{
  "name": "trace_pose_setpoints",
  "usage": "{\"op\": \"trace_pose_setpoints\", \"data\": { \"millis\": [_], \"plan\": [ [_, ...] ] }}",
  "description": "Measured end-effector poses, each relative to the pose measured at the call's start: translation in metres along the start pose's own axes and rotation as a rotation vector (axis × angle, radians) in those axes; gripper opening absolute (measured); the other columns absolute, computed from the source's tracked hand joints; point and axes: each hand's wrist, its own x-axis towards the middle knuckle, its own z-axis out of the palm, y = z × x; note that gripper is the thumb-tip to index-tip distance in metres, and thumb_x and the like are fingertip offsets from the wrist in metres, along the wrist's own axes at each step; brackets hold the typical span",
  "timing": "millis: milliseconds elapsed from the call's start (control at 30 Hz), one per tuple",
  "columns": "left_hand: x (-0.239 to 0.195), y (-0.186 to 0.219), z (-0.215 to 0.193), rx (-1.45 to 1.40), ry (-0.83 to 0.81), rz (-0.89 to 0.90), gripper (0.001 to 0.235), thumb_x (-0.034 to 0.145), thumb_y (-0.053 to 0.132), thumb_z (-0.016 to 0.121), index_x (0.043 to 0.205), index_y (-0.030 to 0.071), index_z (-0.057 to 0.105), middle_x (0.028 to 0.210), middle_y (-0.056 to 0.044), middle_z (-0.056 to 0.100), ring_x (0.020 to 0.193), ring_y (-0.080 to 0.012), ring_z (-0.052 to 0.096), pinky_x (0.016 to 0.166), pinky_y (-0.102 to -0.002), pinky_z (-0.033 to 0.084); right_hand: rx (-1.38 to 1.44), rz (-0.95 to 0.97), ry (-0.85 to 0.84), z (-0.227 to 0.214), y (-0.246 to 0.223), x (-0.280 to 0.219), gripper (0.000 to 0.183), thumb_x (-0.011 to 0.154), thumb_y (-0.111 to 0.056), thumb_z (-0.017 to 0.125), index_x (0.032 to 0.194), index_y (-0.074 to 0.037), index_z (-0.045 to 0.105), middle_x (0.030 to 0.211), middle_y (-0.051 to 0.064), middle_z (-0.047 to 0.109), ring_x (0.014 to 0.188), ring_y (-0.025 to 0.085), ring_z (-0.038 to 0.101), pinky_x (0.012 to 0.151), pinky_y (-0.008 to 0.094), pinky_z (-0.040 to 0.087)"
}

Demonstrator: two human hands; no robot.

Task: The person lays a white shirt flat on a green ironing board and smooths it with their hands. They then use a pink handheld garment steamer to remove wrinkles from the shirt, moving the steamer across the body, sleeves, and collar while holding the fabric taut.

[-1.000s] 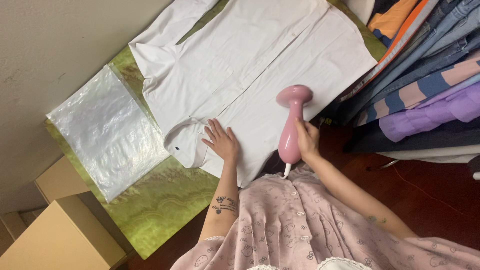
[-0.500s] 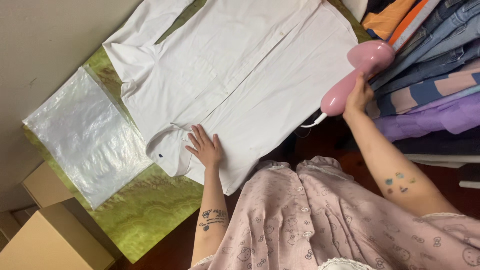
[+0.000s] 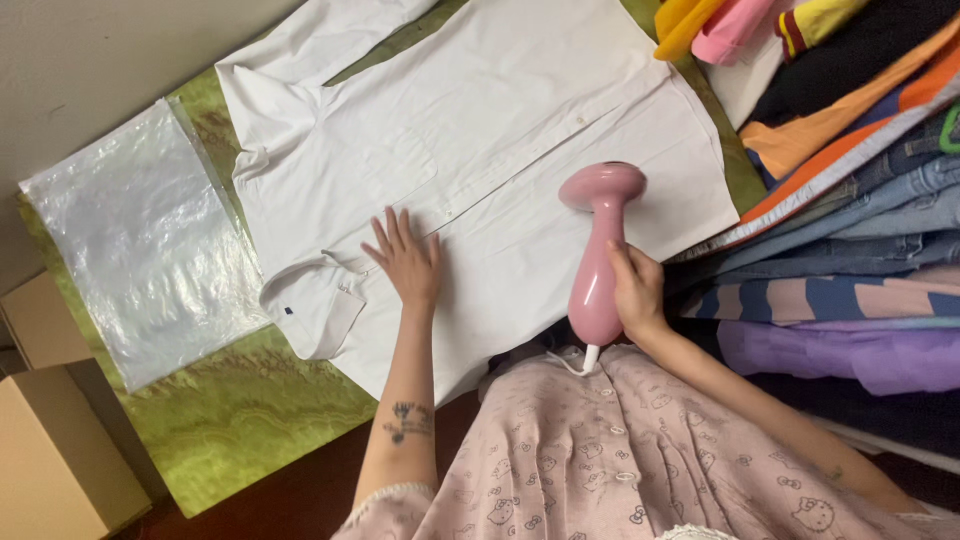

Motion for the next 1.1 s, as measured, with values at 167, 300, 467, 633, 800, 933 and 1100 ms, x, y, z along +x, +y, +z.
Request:
{"op": "trace_pose_setpoints", "data": {
  "millis": [167,300,467,633,800,933,1100],
  "plan": [
    [0.063,0.035,-0.007,0.093,-0.193,-0.030,0.071,0.089,0.067,0.037,0.149,0.031,0.024,0.159,-0.002,0.010,0.145,-0.0351,-0.001,0.108,-0.066,-0.007,0.003,-0.027,-0.112,0.008,-0.013,0.026,0.032,0.097,-0.029,0.057,0.071,-0.012,0.062,0.065,-0.004,0.053,0.069,0.008,0.046,0.068,0.025,0.041],
    [0.080,0.055,-0.020,0.174,-0.320,-0.085,0.074,0.084,0.073,0.031,0.149,0.040,0.017,0.159,-0.001,0.006,0.144,-0.0369,-0.004,0.106,-0.071,-0.004,-0.016,-0.038,-0.099,-0.008,-0.012,0.038,0.028,0.097,-0.027,0.058,0.074,-0.012,0.062,0.066,-0.005,0.050,0.070,0.007,0.045,0.067,0.025,0.040],
    [0.109,0.045,-0.011,0.185,-0.282,-0.057,0.073,0.085,0.073,0.030,0.149,0.041,0.016,0.159,0.000,0.004,0.144,-0.0371,-0.005,0.105,-0.072,-0.004,-0.040,-0.070,-0.012,-0.022,-0.016,0.034,0.029,0.097,-0.026,0.059,0.072,-0.012,0.060,0.063,-0.006,0.049,0.067,0.007,0.043,0.066,0.024,0.039],
    [0.128,0.035,0.011,0.195,-0.251,-0.056,0.073,0.087,0.074,0.027,0.150,0.041,0.012,0.159,0.000,0.001,0.144,-0.0373,-0.006,0.103,-0.074,-0.006,0.022,-0.053,0.044,-0.012,-0.024,0.017,0.027,0.098,-0.025,0.056,0.073,-0.016,0.057,0.068,-0.007,0.045,0.069,0.008,0.042,0.066,0.022,0.036],
    [0.080,0.023,0.036,0.042,-0.186,-0.072,0.075,0.095,0.061,0.032,0.153,0.020,0.009,0.159,-0.006,0.004,0.144,-0.0395,0.004,0.108,-0.070,0.002,0.069,-0.003,0.010,0.023,-0.036,-0.010,0.025,0.095,-0.026,0.059,0.078,-0.009,0.064,0.069,-0.001,0.054,0.072,0.012,0.048,0.070,0.029,0.042],
    [0.013,0.017,0.015,-0.021,-0.236,-0.056,0.078,0.095,0.059,0.031,0.152,0.009,0.013,0.158,-0.013,0.009,0.144,-0.0383,0.004,0.111,-0.064,0.002,0.111,0.042,-0.069,0.047,-0.021,-0.009,0.028,0.095,-0.031,0.057,0.078,-0.010,0.065,0.072,-0.002,0.058,0.073,0.011,0.050,0.073,0.029,0.044],
    [-0.039,-0.038,-0.009,0.057,-0.257,-0.330,0.084,0.092,0.059,0.036,0.152,0.008,0.007,0.158,-0.013,0.004,0.145,-0.0342,0.003,0.111,-0.065,0.004,0.142,0.046,0.025,0.037,-0.015,0.014,0.027,0.095,-0.033,0.055,0.077,-0.013,0.060,0.074,-0.003,0.056,0.073,0.012,0.048,0.073,0.027,0.040]
  ]
}}
